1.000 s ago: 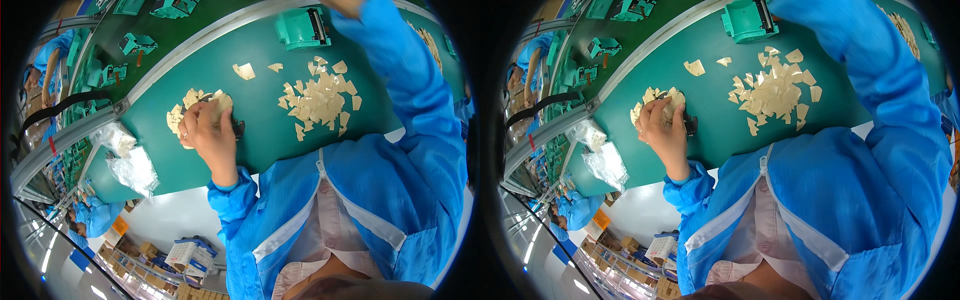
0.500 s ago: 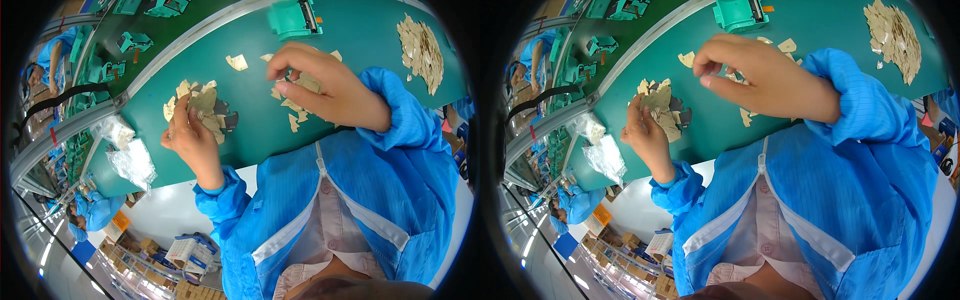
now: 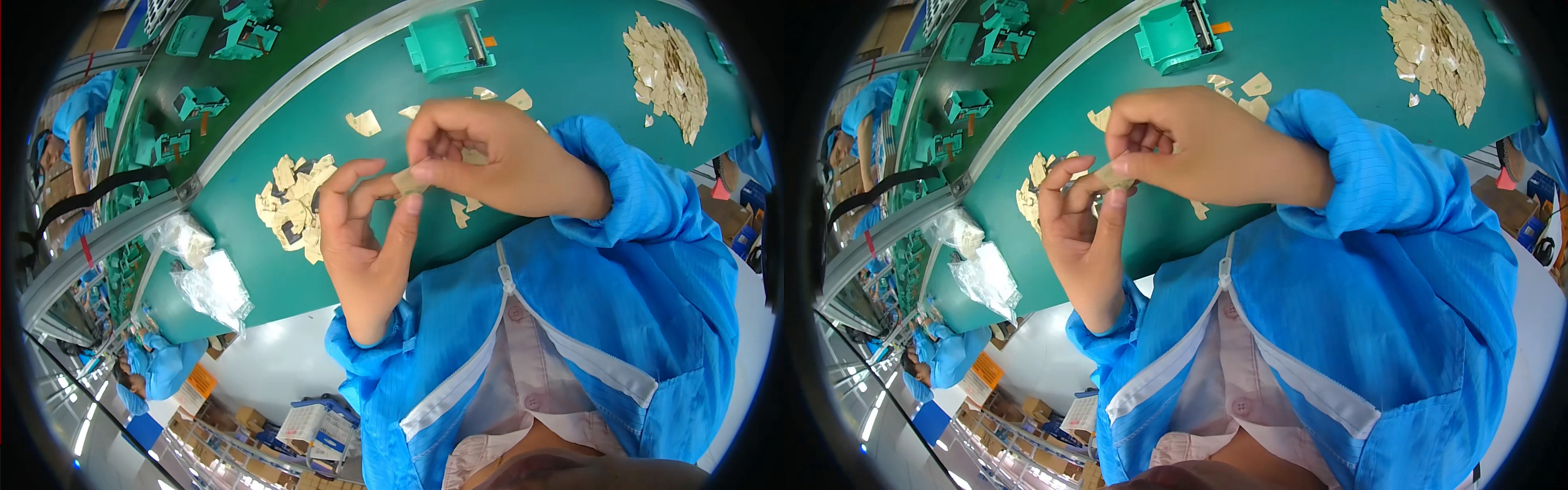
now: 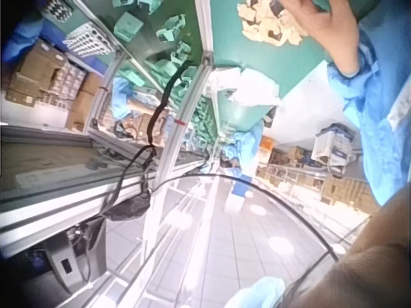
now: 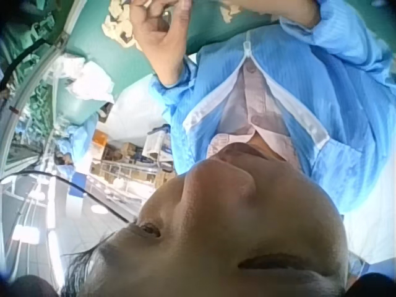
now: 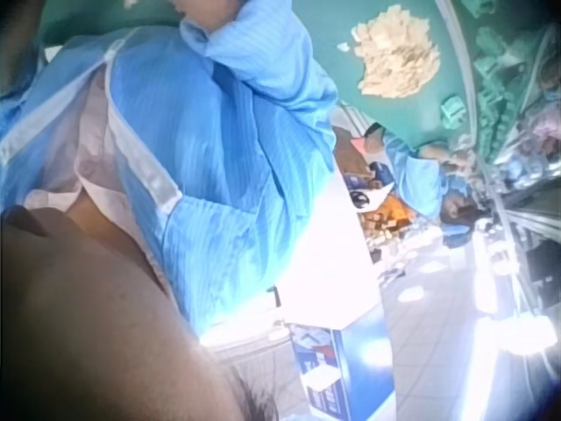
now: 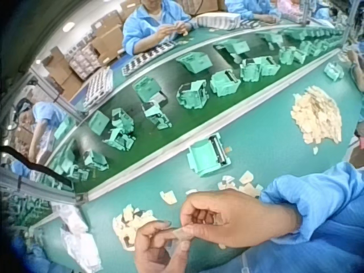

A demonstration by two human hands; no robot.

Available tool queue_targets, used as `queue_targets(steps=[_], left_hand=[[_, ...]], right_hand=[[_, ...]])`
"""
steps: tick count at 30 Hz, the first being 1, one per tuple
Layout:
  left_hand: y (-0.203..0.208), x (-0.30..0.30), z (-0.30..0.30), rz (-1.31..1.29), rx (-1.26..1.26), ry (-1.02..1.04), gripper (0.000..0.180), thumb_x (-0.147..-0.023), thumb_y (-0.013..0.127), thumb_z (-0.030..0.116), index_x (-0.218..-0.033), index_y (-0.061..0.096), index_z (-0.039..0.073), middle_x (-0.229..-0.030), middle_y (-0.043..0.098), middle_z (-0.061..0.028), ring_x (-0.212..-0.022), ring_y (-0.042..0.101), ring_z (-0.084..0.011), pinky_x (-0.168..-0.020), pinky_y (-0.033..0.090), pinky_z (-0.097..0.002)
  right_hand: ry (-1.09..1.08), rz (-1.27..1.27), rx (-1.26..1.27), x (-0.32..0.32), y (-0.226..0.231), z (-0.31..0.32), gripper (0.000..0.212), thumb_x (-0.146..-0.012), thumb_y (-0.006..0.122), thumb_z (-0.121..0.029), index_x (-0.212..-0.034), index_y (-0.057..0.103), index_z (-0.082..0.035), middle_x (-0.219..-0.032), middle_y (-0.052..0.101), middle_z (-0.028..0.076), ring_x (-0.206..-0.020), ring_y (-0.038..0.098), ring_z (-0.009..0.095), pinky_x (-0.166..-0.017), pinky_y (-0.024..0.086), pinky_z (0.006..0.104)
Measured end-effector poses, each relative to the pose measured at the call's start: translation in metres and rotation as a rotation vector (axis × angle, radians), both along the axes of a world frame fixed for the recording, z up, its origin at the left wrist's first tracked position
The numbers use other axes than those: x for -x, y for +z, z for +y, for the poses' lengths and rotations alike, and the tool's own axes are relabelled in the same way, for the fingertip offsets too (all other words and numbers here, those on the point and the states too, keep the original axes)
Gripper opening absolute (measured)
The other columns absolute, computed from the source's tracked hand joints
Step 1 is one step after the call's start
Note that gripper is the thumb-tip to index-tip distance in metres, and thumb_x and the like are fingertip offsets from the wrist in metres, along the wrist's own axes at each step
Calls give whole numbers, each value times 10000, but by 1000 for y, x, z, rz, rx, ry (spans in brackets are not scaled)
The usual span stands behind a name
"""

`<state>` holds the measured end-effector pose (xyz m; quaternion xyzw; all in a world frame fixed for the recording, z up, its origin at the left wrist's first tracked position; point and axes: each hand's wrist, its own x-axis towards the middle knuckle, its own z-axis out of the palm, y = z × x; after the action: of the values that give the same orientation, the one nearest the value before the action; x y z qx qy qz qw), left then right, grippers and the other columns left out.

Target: The person assembles small electronic components by applying adhesive pieces to plastic housings by hand on an assembly line.

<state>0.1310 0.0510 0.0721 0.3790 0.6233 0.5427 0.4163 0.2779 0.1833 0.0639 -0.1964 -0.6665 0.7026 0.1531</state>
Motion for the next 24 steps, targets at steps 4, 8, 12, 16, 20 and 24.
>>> queue_targets(steps=[4, 8, 12, 16, 20, 24], left_hand=[[-14, -11, 11, -294, 14, 23, 235, -899, 655, -69, -1129, 611, -50, -1014, 695, -116, -925, 636, -155, -854, 491, -285], [-29, -17, 18, -382, -8, 56, 158, -896, 658, -73, -1053, 660, -56, -1010, 694, -127, -895, 659, -166, -841, 510, -291], [-41, -22, 21, -187, 5, 101, 132, -896, 668, -58, -1026, 681, -40, -981, 691, -100, -880, 639, -147, -827, 498, -270], [-41, -25, 25, 133, -37, 103, 101, -858, 699, -52, -951, 700, -13, -884, 682, -70, -814, 614, -134, -770, 474, -262], [-47, -23, 25, 386, -58, 58, 128, -805, 728, -56, -917, 701, -2, -839, 672, -69, -777, 608, -144, -715, 460, -266], [-44, -26, 26, 393, -55, 55, 139, -789, 732, -60, -909, 704, 2, -840, 669, -70, -763, 610, -155, -703, 457, -269]], right_hand=[[-195, 177, 443, -10, -17, -6, 120, -919, 669, -53, -1011, 592, -46, -917, 587, 25, -832, 575, 103, -734, 473, 259], [-327, 41, -136, -16, -26, -4, 122, -882, 705, -54, -983, 637, -49, -924, 594, 32, -828, 586, 137, -746, 468, 292], [-403, 69, -907, -19, -40, -2, 126, -801, 717, -95, -892, 630, -97, -884, 571, 28, -843, 558, 209, -759, 412, 371], [-370, 64, -952, -17, -48, -2, 156, -751, 729, -92, -855, 613, -97, -863, 547, 15, -798, 529, 216, -731, 369, 374], [-318, 6, -921, -20, -43, -2, 156, -762, 752, -47, -892, 667, -43, -865, 608, 63, -824, 596, 250, -755, 445, 389], [-332, -2, -897, -20, -46, -4, 166, -745, 746, -31, -873, 641, -44, -863, 603, 69, -814, 592, 247, -754, 446, 387]])
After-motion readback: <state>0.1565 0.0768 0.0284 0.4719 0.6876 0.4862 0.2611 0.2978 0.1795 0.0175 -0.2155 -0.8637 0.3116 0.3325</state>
